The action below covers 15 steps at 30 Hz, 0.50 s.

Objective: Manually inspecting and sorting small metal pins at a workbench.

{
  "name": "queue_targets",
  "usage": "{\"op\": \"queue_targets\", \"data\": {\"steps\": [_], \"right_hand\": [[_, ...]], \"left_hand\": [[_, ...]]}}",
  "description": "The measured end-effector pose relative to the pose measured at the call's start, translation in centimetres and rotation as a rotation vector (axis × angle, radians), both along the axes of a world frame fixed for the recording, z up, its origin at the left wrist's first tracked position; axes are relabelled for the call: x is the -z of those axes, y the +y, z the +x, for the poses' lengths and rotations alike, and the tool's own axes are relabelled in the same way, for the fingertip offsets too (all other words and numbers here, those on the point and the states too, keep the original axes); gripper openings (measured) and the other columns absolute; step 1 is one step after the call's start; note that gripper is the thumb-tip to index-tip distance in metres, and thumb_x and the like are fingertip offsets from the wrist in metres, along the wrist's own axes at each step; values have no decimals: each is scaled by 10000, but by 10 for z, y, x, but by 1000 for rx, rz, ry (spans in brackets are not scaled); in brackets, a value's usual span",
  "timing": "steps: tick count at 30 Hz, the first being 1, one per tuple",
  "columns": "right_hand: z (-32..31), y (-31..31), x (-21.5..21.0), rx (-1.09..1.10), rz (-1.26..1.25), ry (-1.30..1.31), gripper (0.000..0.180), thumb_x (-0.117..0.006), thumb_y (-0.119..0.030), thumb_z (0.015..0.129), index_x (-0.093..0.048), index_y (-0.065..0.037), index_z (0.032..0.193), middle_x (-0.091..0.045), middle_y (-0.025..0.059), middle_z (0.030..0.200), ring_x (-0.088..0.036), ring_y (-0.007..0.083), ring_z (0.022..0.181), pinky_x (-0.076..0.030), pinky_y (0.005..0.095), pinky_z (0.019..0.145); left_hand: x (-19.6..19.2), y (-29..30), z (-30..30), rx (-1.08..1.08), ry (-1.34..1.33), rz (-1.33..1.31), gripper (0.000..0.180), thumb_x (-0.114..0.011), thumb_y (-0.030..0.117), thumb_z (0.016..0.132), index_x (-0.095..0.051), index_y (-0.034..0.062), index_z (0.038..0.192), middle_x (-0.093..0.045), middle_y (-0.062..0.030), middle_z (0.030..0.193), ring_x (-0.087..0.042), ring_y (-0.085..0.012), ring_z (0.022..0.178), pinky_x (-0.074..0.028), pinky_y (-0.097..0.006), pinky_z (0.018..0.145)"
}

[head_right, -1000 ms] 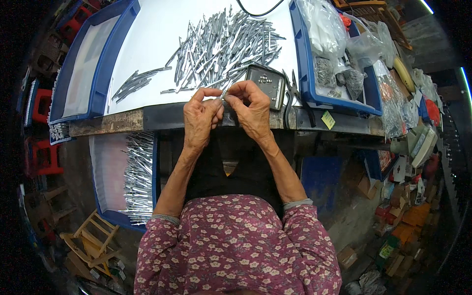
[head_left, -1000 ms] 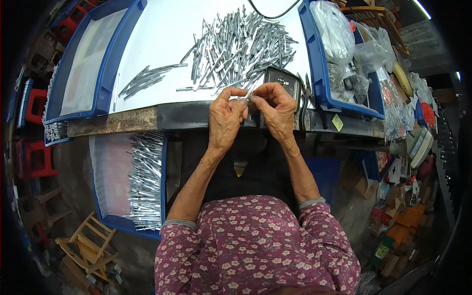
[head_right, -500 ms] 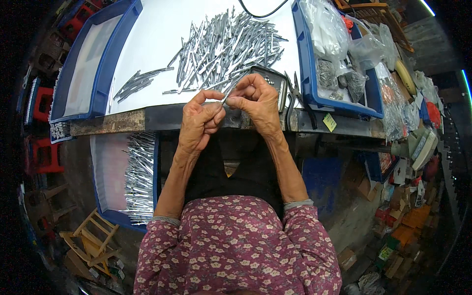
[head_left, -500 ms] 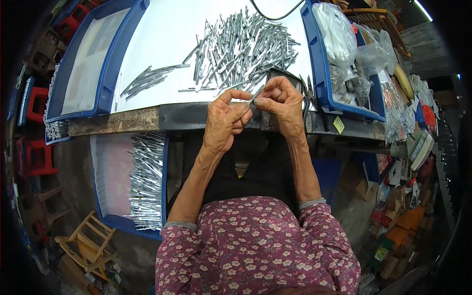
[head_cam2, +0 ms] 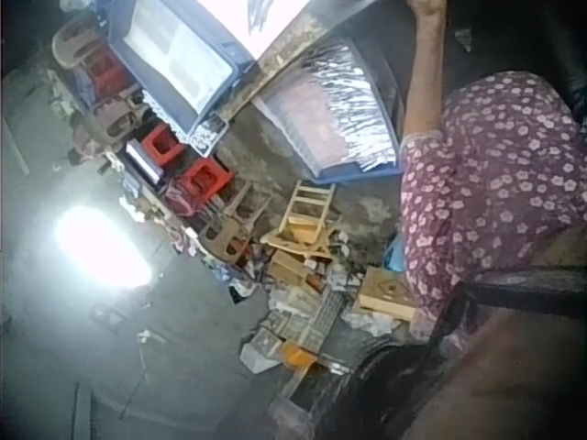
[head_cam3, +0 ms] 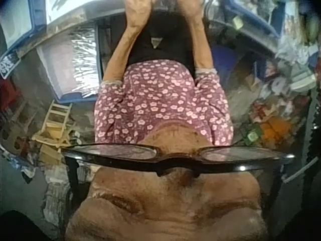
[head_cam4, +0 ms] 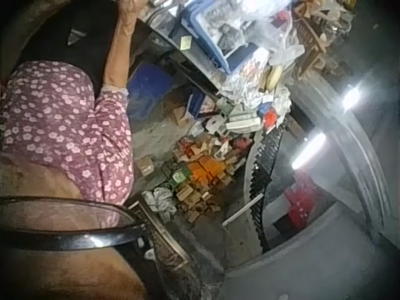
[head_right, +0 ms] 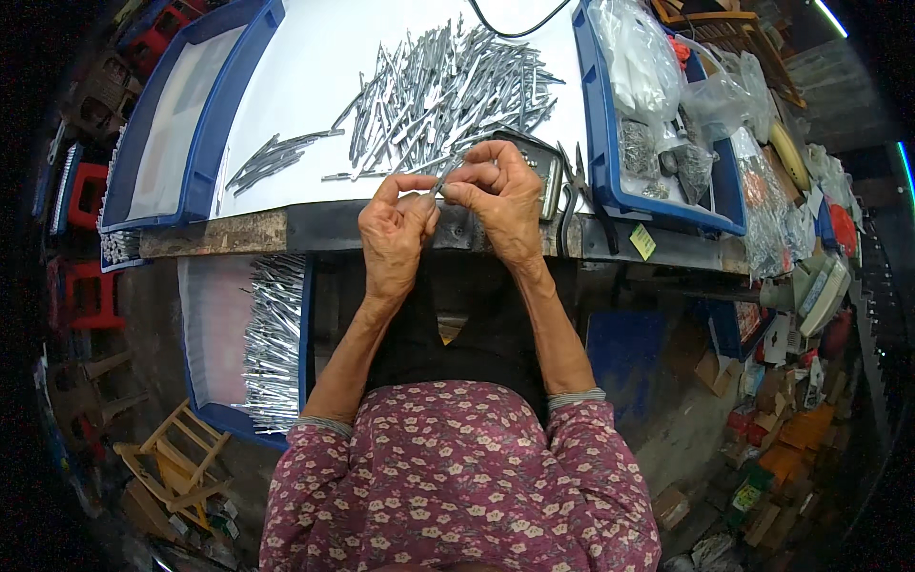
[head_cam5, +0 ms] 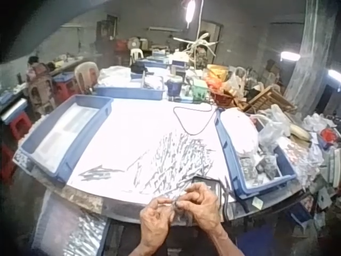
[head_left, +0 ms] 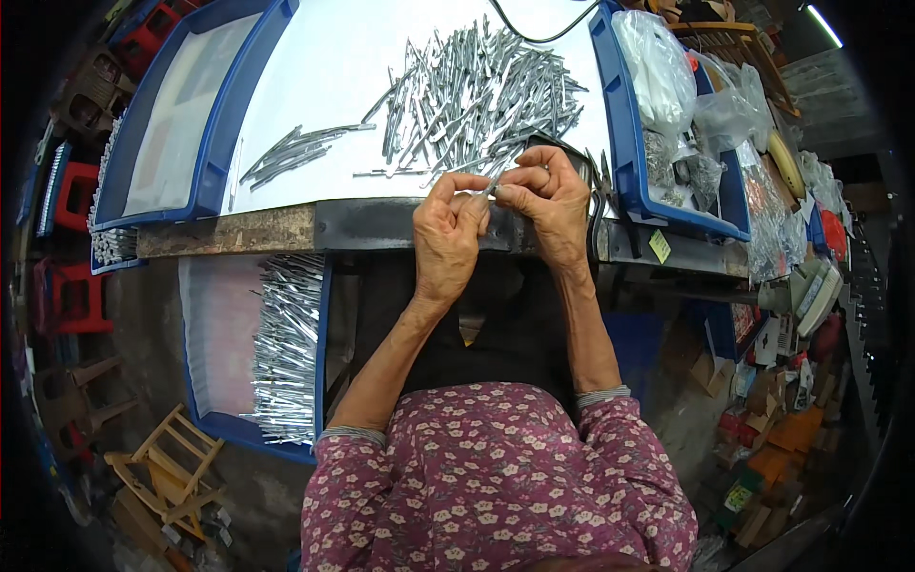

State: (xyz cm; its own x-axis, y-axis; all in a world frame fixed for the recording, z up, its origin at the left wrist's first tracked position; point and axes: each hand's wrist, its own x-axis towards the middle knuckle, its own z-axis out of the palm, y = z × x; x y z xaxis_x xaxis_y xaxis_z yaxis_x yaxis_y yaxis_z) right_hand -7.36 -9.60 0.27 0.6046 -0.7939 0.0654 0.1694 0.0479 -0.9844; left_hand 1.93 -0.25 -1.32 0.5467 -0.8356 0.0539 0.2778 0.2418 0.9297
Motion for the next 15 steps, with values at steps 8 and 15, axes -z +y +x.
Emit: {"op": "queue_targets", "data": {"steps": [8,15], "right_hand": [[11,12,5,68,-64,38,306,-597,14,790,-449,78,1051,-623,103,834,-607,112,735,-498,206,670],[19,25,15,156,-250,84,247,-531,-30,840,-453,70,1052,-592,57,757,-550,77,666,-453,194,609]], "left_hand": [[7,-7,-7,-304,-356,53,97,-483,16,862,-545,3,935,-460,46,614,-373,-6,530,-282,-169,455],[3,-6,-3,-241,-253,93,103,-449,-1,853,-536,-27,903,-536,-40,627,-484,-79,534,-385,-240,480]]}}
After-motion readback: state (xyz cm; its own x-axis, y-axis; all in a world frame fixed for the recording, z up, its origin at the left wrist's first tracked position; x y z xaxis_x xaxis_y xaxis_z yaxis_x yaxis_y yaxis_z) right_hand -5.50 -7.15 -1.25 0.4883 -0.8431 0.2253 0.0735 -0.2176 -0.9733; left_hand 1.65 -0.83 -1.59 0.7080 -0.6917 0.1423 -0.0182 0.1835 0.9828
